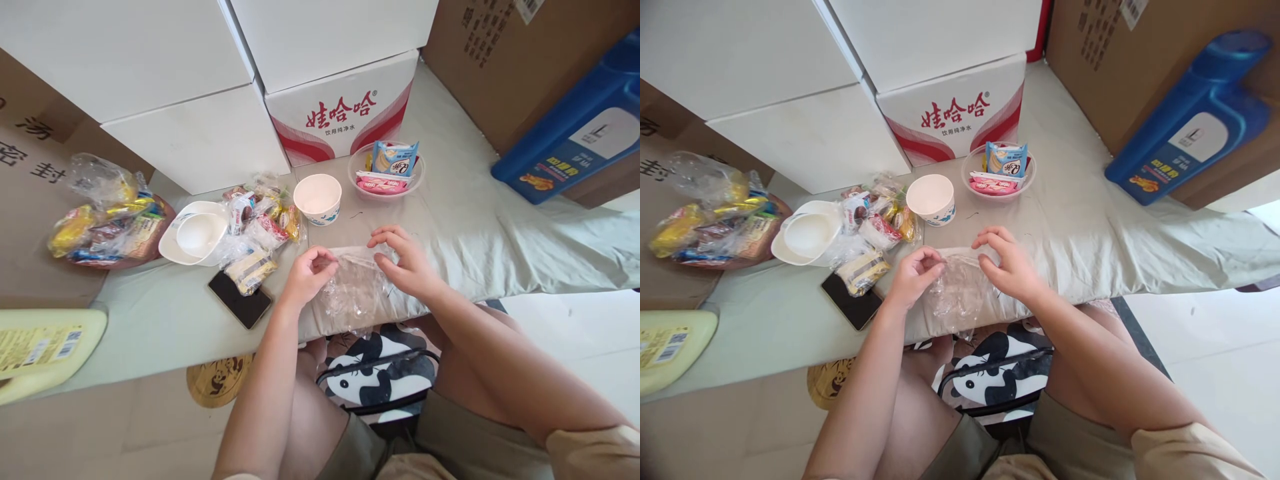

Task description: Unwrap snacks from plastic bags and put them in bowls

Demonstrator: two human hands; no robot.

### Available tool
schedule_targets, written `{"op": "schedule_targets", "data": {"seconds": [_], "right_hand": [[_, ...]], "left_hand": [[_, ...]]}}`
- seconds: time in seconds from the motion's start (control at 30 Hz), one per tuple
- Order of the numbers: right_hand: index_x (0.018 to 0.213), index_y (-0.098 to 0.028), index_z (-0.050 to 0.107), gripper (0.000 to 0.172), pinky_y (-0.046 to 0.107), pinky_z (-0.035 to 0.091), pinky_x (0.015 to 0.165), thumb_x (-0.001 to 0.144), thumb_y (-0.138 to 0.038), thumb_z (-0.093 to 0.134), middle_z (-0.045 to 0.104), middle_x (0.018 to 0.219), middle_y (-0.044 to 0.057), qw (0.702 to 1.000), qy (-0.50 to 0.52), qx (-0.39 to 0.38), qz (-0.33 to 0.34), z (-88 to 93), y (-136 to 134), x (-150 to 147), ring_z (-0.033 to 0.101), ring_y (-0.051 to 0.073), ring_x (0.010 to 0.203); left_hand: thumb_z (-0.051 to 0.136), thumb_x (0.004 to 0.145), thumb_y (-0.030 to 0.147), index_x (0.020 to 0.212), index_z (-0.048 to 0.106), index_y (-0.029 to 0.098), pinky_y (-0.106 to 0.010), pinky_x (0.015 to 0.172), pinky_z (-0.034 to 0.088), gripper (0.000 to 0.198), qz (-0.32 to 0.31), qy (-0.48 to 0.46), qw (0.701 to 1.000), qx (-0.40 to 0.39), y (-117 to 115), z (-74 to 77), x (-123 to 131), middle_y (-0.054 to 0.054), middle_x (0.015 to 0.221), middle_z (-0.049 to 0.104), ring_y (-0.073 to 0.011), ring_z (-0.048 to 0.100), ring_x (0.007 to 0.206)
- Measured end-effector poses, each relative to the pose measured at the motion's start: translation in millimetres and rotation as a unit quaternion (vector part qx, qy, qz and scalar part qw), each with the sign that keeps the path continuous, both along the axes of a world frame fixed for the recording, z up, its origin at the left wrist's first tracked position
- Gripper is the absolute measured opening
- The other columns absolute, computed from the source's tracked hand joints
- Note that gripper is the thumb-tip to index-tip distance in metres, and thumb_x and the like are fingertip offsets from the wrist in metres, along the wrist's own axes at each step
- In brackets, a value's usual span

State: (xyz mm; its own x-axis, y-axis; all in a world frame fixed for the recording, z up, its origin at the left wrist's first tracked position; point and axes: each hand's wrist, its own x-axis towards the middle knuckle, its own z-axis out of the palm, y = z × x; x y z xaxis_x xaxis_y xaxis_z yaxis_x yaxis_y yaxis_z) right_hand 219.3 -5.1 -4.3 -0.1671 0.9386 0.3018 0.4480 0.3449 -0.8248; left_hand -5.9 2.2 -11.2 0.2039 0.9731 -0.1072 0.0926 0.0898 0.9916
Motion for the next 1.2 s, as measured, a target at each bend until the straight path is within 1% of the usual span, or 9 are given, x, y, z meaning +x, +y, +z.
{"op": "schedule_targets", "data": {"seconds": [0.23,0.4,0.5,0.6,0.7,0.77,0.87,1.03,1.2], "right_hand": [[0.122,-0.022,0.058,0.043,0.049,0.044,0.099,0.082,-0.035,0.066,0.067,0.119,0.012,0.991,-0.126,-0.006,0.039,-2.4,-2.9,-7.0,0.061,0.03,0.115],[0.105,-0.021,0.062,0.022,0.038,0.046,0.088,0.085,-0.031,0.059,0.07,0.087,0.005,0.991,-0.123,-0.039,0.035,-2.8,-2.6,-7.0,0.066,0.022,0.086],[0.091,-0.021,0.06,0.012,0.032,0.046,0.077,0.086,-0.03,0.054,0.067,0.083,0.005,0.995,-0.092,-0.038,0.017,1.0,-2.3,-6.1,0.064,0.019,0.079],[0.101,-0.02,0.059,0.025,0.03,0.045,0.071,0.081,-0.036,0.061,0.068,0.092,0.007,0.993,-0.088,-0.07,0.021,5.7,-1.8,-5.7,0.062,0.019,0.076],[0.101,-0.02,0.06,0.028,0.029,0.041,0.063,0.08,-0.038,0.061,0.066,0.078,0.003,0.985,-0.088,-0.145,0.044,8.5,-1.2,-5.8,0.056,0.016,0.063],[0.091,-0.02,0.059,0.02,0.028,0.039,0.06,0.081,-0.038,0.058,0.06,0.068,0.0,0.982,-0.061,-0.175,0.041,9.2,-0.7,-5.4,0.052,0.014,0.059],[0.09,-0.021,0.054,0.025,0.026,0.037,0.056,0.078,-0.042,0.06,0.059,0.07,-0.001,0.975,0.034,-0.219,0.034,10.4,0.3,-2.6,0.05,0.013,0.059],[0.092,-0.019,0.057,0.033,0.026,0.04,0.055,0.075,-0.045,0.066,0.061,0.069,-0.001,0.904,0.157,-0.373,0.139,16.2,-0.2,0.6,0.054,0.013,0.058],[0.084,-0.021,0.053,0.026,0.026,0.042,0.057,0.075,-0.041,0.067,0.059,0.069,-0.003,0.917,0.235,-0.311,0.082,18.5,-3.1,-7.6,0.053,0.011,0.06]], "left_hand": [[0.075,0.069,0.02,0.092,0.057,0.019,-0.02,0.068,0.048,0.029,-0.072,-0.047,0.996,-0.013,-9.1,-3.6,12.4,-0.003,0.101,0.06,-0.014,0.066,0.089],[0.079,0.066,0.022,0.122,0.044,0.028,-0.024,0.073,0.052,0.066,-0.047,-0.094,0.993,-0.052,-8.9,-4.1,17.5,-0.002,0.107,0.063,-0.0131,0.068,0.084],[0.078,0.068,0.026,0.112,0.053,0.021,-0.027,0.074,0.052,0.052,-0.056,-0.048,0.994,-0.079,-7.0,-3.1,18.3,-0.002,0.091,0.069,-0.014,0.067,0.078],[0.077,0.069,0.032,0.093,0.06,0.017,-0.026,0.071,0.051,0.033,-0.031,-0.024,0.997,-0.064,-5.9,-1.0,16.5,-0.003,0.084,0.07,-0.0139,0.065,0.074],[0.079,0.067,0.034,0.103,0.061,0.02,-0.025,0.073,0.052,0.043,-0.001,-0.073,0.996,-0.056,-5.9,3.1,13.3,-0.003,0.094,0.071,-0.0143,0.066,0.079],[0.082,0.065,0.034,0.11,0.059,0.021,-0.027,0.072,0.053,0.052,-0.011,-0.102,0.99,-0.1,-6.1,6.6,11.5,-0.003,0.098,0.072,-0.0151,0.068,0.08],[0.083,0.064,0.033,0.099,0.063,0.017,-0.026,0.063,0.052,0.044,-0.044,-0.072,0.982,-0.17,-5.7,10.9,8.8,-0.003,0.082,0.071,-0.0139,0.066,0.067],[0.087,0.061,0.035,0.099,0.064,0.018,-0.021,0.054,0.047,0.048,-0.007,-0.138,0.98,-0.144,-3.2,14.5,1.7,-0.001,0.074,0.071,-0.0114,0.063,0.059],[0.088,0.056,0.049,0.104,0.065,0.022,-0.026,0.069,0.056,0.06,0.025,-0.287,0.947,-0.142,-4.9,15.6,6.8,-0.003,0.092,0.073,-0.0171,0.07,0.081]]}}
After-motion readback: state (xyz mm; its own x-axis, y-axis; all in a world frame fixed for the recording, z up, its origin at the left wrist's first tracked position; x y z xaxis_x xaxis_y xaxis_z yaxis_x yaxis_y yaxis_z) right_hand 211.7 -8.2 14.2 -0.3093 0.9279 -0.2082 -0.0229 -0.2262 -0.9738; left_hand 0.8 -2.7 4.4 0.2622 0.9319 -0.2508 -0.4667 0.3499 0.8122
